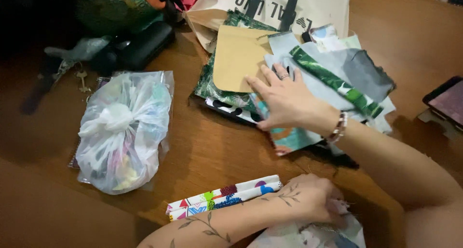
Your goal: The person sews a patterned fabric mask by hand, using a needle and thread to stitch the edges. They trim excess threads with scissors, adjust the fabric, and occasionally interact with a smartphone on the table.
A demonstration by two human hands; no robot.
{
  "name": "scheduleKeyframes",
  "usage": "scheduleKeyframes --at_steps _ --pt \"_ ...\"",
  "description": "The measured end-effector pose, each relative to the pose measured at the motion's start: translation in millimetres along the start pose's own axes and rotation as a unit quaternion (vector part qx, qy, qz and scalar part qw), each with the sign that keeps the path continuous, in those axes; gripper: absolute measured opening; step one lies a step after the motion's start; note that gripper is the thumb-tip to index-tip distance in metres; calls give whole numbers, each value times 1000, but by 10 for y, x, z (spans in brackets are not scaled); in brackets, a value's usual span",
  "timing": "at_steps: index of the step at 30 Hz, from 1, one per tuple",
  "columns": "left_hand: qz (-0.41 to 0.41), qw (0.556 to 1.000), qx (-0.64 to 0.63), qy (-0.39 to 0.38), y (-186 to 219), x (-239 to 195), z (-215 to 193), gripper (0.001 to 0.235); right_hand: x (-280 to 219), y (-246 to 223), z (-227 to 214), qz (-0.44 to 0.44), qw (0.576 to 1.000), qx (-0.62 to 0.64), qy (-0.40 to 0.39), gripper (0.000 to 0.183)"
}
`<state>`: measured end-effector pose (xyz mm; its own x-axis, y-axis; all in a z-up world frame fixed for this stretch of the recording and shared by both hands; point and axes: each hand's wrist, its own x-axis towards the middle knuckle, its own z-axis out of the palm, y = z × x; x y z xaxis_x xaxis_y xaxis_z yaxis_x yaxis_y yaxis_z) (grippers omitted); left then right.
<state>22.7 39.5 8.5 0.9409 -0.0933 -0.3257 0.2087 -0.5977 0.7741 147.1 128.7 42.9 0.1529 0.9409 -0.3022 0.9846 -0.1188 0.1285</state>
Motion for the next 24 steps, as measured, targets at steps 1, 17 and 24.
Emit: scheduleKeyframes --at_steps 1,17,24 --pt "1 1000 1 -1 -7 6 -6 40 -35 72 12 2 1000 0 0 120" --pt "-29 1000 -12 -1 31 -33 -19 46 -216 1546 -254 8 904 187 385 25" --pt "-11 1000 -12 12 31 -51 -15 40 -246 1552 -115 -72 901 121 411 44"
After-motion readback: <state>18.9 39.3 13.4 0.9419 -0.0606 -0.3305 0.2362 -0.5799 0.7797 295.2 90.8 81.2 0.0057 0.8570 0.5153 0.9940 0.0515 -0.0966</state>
